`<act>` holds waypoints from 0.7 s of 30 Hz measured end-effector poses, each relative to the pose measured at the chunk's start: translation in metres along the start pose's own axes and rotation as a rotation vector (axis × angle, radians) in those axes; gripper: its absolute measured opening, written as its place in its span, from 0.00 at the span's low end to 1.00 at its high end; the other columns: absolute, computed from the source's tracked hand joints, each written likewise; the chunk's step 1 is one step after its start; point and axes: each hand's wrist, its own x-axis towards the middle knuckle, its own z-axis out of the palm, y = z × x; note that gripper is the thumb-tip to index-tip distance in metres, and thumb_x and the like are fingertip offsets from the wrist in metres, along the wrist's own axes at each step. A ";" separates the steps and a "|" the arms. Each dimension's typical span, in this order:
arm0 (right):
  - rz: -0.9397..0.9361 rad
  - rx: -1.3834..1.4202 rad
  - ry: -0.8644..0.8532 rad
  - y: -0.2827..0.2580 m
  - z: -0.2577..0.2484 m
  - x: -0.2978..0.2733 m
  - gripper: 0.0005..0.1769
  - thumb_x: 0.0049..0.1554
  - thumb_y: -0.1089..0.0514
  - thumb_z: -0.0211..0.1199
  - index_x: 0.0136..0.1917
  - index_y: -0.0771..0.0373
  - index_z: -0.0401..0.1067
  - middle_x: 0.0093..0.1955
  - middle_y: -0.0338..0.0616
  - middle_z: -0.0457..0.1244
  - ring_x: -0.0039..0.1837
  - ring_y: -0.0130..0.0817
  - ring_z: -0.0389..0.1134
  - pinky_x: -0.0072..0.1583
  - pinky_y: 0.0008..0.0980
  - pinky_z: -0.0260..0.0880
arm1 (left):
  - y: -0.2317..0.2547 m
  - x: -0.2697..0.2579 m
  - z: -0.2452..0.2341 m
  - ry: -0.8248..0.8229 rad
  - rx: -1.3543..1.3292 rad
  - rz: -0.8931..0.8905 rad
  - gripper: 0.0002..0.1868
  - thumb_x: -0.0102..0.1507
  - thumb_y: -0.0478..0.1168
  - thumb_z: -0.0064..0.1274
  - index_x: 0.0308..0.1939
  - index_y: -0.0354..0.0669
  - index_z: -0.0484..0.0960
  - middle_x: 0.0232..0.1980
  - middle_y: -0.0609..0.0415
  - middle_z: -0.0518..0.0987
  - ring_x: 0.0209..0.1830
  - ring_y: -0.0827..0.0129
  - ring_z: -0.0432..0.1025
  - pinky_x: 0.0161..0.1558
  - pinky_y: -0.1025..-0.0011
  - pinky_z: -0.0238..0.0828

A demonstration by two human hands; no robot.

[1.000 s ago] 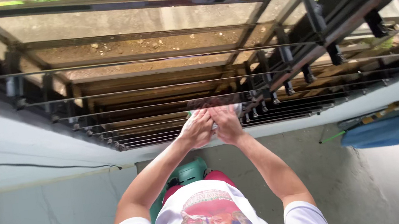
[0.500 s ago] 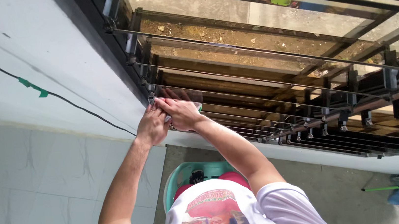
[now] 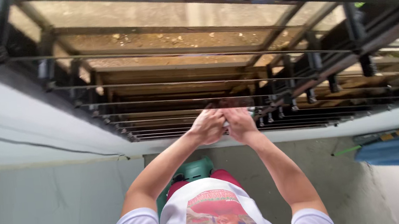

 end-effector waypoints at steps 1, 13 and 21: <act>0.008 -0.036 0.068 0.016 -0.007 -0.014 0.34 0.45 0.65 0.61 0.67 0.62 0.65 0.62 0.54 0.66 0.67 0.56 0.64 0.68 0.59 0.57 | 0.015 0.021 0.006 0.025 -0.001 0.065 0.22 0.65 0.52 0.52 0.45 0.32 0.82 0.53 0.38 0.78 0.55 0.46 0.74 0.63 0.51 0.64; 0.016 0.289 -0.228 -0.066 0.022 0.058 0.32 0.53 0.61 0.60 0.71 0.55 0.66 0.68 0.49 0.65 0.70 0.49 0.65 0.71 0.49 0.65 | -0.051 -0.072 -0.026 0.114 0.082 -0.116 0.18 0.63 0.49 0.55 0.44 0.37 0.82 0.48 0.43 0.80 0.52 0.51 0.75 0.60 0.54 0.65; -0.370 0.126 -0.324 -0.214 0.060 0.179 0.42 0.55 0.59 0.53 0.82 0.50 0.50 0.86 0.47 0.40 0.86 0.40 0.36 0.80 0.49 0.29 | -0.150 -0.211 -0.064 0.181 0.270 -0.466 0.24 0.70 0.50 0.43 0.58 0.34 0.79 0.61 0.41 0.78 0.67 0.50 0.68 0.72 0.49 0.50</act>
